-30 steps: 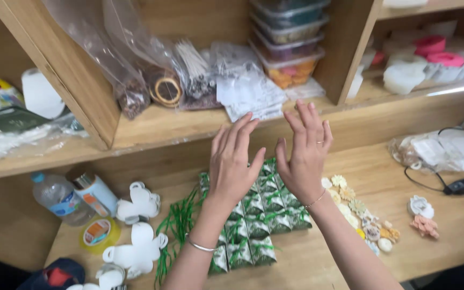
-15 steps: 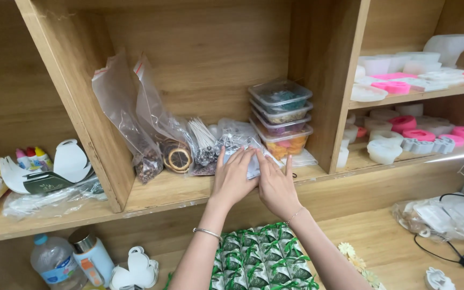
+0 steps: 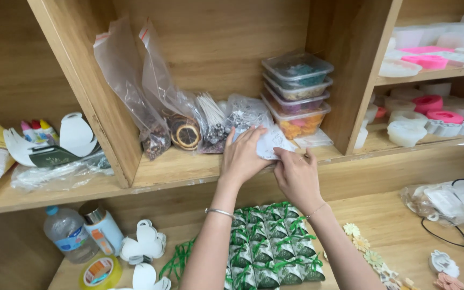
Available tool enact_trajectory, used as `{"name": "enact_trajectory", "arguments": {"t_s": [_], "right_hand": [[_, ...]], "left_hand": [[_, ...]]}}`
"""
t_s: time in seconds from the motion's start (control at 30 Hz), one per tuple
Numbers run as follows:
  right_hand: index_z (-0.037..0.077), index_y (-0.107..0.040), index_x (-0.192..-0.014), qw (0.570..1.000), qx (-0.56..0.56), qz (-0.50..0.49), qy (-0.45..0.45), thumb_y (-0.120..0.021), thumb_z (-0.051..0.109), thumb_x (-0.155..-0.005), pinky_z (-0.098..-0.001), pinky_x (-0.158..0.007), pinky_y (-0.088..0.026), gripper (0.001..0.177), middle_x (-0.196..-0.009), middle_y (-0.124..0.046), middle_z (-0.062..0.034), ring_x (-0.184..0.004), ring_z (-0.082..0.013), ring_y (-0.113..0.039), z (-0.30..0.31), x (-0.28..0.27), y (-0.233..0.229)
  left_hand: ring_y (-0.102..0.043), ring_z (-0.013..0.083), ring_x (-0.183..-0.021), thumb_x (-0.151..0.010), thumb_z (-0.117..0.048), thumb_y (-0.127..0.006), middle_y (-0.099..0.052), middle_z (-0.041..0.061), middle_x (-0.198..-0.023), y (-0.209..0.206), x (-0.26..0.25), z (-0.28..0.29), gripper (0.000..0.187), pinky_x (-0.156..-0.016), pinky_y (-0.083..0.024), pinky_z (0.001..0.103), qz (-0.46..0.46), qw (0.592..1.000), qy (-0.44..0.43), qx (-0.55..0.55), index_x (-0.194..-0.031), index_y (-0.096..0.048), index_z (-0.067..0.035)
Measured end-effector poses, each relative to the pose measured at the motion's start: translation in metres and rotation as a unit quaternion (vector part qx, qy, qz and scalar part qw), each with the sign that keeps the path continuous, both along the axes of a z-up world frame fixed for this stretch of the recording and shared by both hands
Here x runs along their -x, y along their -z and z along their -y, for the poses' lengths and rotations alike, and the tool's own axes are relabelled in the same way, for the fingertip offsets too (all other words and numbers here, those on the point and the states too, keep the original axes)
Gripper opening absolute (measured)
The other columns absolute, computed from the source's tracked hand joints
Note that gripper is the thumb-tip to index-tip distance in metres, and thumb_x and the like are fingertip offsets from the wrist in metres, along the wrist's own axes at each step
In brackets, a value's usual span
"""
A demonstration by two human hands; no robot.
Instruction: Packaging decorative items and small gift boxes with ribbons.
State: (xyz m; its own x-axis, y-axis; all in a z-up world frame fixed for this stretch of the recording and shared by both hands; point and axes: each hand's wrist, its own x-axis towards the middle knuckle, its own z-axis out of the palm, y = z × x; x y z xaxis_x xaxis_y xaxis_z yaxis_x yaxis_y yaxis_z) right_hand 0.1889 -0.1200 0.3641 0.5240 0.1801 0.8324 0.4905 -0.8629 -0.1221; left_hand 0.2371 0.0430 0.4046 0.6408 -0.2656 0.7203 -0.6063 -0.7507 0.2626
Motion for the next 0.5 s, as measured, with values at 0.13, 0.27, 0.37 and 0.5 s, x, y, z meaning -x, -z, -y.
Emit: {"name": "enact_trajectory", "arguments": {"t_s": [0.13, 0.27, 0.37, 0.5], "right_hand": [[0.015, -0.070, -0.113, 1.000, -0.020, 0.002, -0.003, -0.066, 0.013, -0.093, -0.0519, -0.108, -0.039, 0.020, -0.097, -0.074, -0.0069, -0.097, -0.0245, -0.069, 0.011, 0.008, 0.002], [0.015, -0.074, -0.107, 0.999, -0.052, 0.015, -0.004, -0.071, 0.010, -0.093, -0.0462, -0.106, -0.042, 0.015, -0.094, -0.075, -0.0057, -0.090, -0.0238, -0.069, 0.017, 0.027, 0.003], [0.014, -0.074, -0.105, 0.997, -0.071, 0.039, -0.020, -0.073, 0.007, -0.091, -0.0447, -0.106, -0.043, 0.016, -0.100, -0.076, -0.0035, -0.093, -0.0236, -0.069, 0.019, 0.050, 0.006], [0.012, -0.074, -0.105, 0.990, -0.130, 0.049, -0.032, -0.075, 0.005, -0.091, -0.0423, -0.106, -0.047, 0.016, -0.103, -0.076, -0.0031, -0.096, -0.0251, -0.070, 0.025, 0.082, 0.019]], "left_hand": [[-0.054, 0.0245, -0.137, -0.068, -0.047, -0.086, -0.065, 0.011, -0.138, 0.002, 0.001, -0.001, 0.076, -0.122, -0.023, 0.053, -0.007, 1.000, 0.001, 0.005, -0.131, -0.064, -0.012], [-0.056, 0.0244, -0.135, -0.066, -0.043, -0.087, -0.067, 0.012, -0.135, 0.004, -0.003, -0.001, 0.072, -0.121, -0.025, 0.052, 0.002, 1.000, 0.003, 0.019, -0.128, -0.066, -0.013], [-0.058, 0.0247, -0.134, -0.074, -0.043, -0.087, -0.069, 0.013, -0.133, 0.010, -0.006, -0.002, 0.064, -0.122, -0.025, 0.052, 0.017, 0.999, 0.011, 0.032, -0.127, -0.066, -0.014], [-0.061, 0.0235, -0.129, -0.075, -0.047, -0.087, -0.071, 0.011, -0.130, -0.006, 0.015, -0.001, 0.069, -0.126, -0.022, 0.052, 0.005, 0.999, 0.015, 0.040, -0.130, -0.063, -0.013]]}}
